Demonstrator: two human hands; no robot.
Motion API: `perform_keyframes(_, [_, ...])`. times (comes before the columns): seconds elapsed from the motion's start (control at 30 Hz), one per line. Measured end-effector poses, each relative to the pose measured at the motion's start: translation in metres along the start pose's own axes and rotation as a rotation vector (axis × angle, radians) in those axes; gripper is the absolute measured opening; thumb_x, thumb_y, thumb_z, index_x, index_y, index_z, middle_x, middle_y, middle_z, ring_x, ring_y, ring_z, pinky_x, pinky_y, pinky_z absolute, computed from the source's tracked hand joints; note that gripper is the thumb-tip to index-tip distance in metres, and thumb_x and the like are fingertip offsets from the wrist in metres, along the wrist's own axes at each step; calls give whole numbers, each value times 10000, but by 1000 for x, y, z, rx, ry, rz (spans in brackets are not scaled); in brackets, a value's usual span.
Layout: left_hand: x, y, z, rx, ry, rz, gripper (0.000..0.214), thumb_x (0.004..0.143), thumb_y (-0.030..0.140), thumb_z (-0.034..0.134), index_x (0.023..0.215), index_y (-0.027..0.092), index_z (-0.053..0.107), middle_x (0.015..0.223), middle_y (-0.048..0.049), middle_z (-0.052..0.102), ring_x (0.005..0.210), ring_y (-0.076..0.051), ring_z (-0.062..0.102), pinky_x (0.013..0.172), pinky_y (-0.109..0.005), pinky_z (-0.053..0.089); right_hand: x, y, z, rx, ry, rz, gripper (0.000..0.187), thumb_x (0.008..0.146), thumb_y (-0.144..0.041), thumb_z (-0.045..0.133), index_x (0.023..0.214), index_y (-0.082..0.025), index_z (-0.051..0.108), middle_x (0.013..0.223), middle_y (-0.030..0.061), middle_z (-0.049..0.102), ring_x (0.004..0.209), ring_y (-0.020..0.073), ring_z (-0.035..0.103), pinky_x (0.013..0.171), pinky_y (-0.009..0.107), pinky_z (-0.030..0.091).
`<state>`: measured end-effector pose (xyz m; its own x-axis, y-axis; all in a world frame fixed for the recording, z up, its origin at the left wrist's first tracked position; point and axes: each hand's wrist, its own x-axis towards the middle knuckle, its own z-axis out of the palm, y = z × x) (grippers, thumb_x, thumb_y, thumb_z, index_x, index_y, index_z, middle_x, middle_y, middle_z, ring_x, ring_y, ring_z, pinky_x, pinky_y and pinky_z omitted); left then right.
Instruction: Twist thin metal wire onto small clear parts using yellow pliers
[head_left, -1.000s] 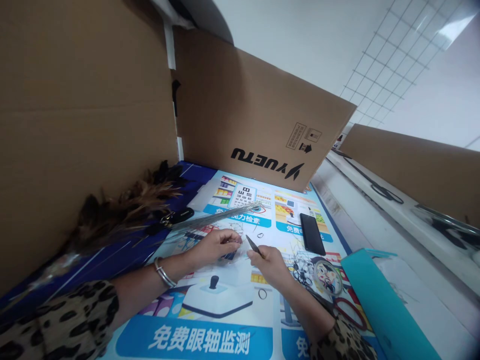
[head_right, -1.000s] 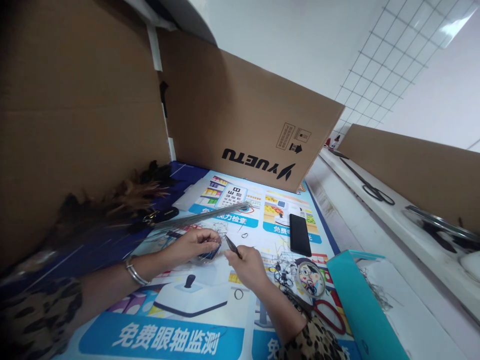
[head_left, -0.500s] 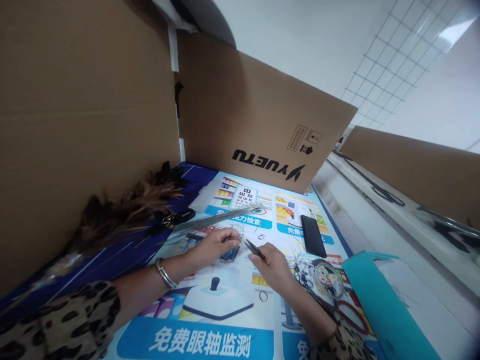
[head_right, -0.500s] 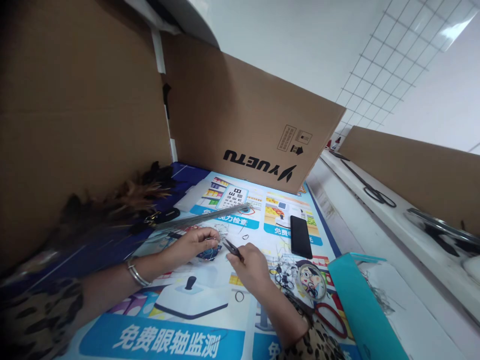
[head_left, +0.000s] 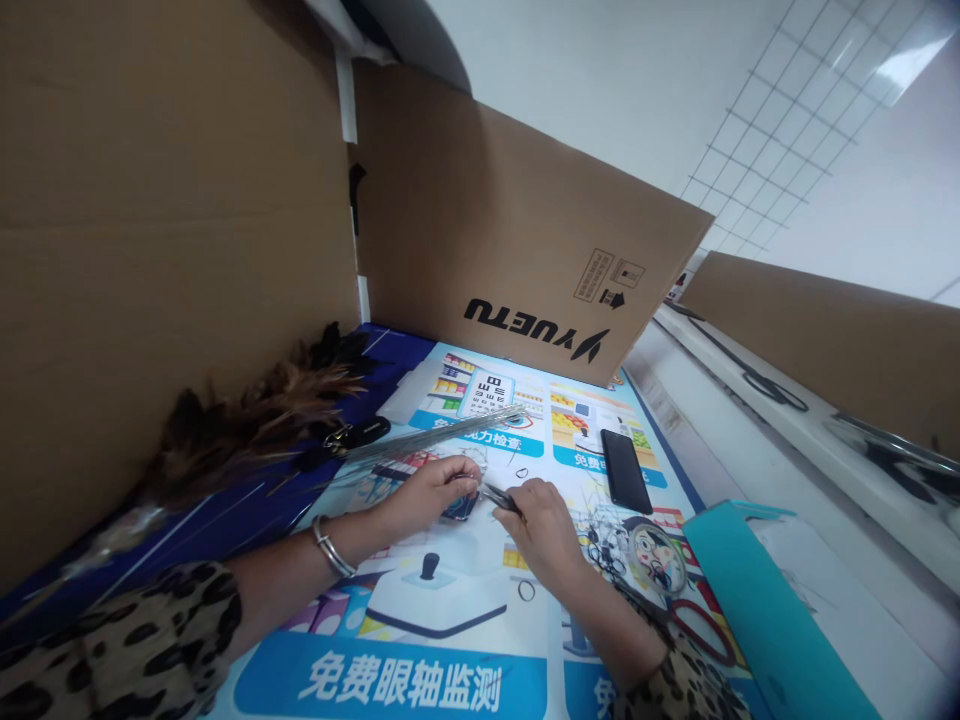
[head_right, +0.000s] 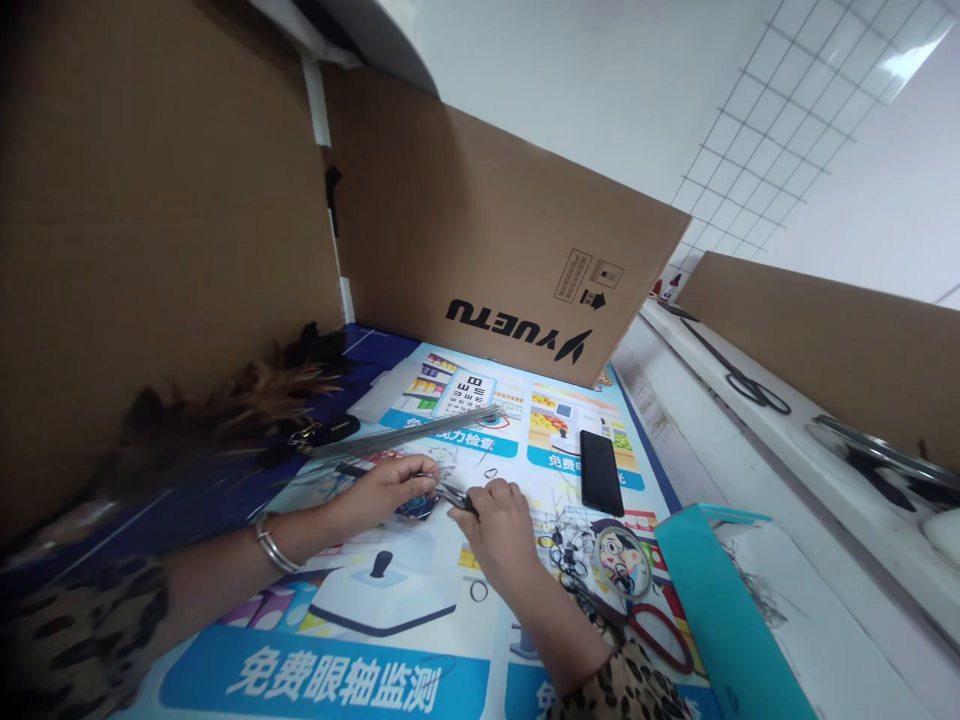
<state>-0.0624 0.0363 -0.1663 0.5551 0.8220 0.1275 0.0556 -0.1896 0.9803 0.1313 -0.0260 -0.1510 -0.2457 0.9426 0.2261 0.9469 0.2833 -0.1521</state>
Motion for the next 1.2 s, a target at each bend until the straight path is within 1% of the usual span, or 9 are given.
perform_keyframes(0.1, [-1,3,1,-13,26,12,181,796,319,462,776,155,536,678,1,509,615,-123,451,569,-225,375,0,-2,-4,3,12,12,324,869,-479,394,1001,-240,568,879,46,554,848,178,472,732,259,309])
perform_keyframes(0.17, [-1,4,1,-19,34,20,192,801,333,457,776,157,531,676,2,501,619,-125,447,573,-225,373,0,-2,-6,10,16,31,324,885,-465,367,1024,-240,555,867,43,565,823,170,486,708,248,314])
perform_keyframes(0.27, [-2,5,1,-23,28,24,196,807,338,450,775,158,521,678,2,490,623,-126,443,576,-226,371,0,-3,-7,0,21,66,338,893,-464,342,985,-229,565,819,42,572,765,159,503,652,234,311])
perform_keyframes(0.43, [-2,5,1,3,19,33,195,813,328,433,768,158,517,662,9,470,605,-121,425,564,-222,361,-1,-1,-5,-88,23,84,388,861,-523,364,856,-222,610,757,49,571,724,163,511,604,240,284])
perform_keyframes(0.63, [-1,2,3,45,35,46,169,808,288,430,736,161,514,659,10,481,622,-124,440,576,-225,373,-1,-1,-2,-150,41,40,412,847,-537,378,809,-206,620,750,65,568,726,169,500,622,251,274])
perform_keyframes(0.8, [-1,-1,3,86,15,44,133,797,253,429,747,165,516,684,9,505,648,-130,460,603,-230,378,-1,0,-2,-185,57,8,407,852,-519,384,778,-192,614,736,72,561,743,179,488,665,267,276])
perform_keyframes(0.97, [-1,-3,3,198,30,88,128,796,198,418,761,163,536,707,3,517,686,-141,472,641,-244,375,0,1,-1,-225,58,-20,402,853,-515,386,778,-188,607,738,77,561,751,192,481,681,288,272])
perform_keyframes(1.2, [-3,-1,4,333,48,138,135,808,155,406,760,162,532,728,3,518,707,-143,475,657,-250,366,0,2,2,-273,62,-51,387,846,-502,416,766,-169,596,741,89,560,747,199,483,661,301,266])
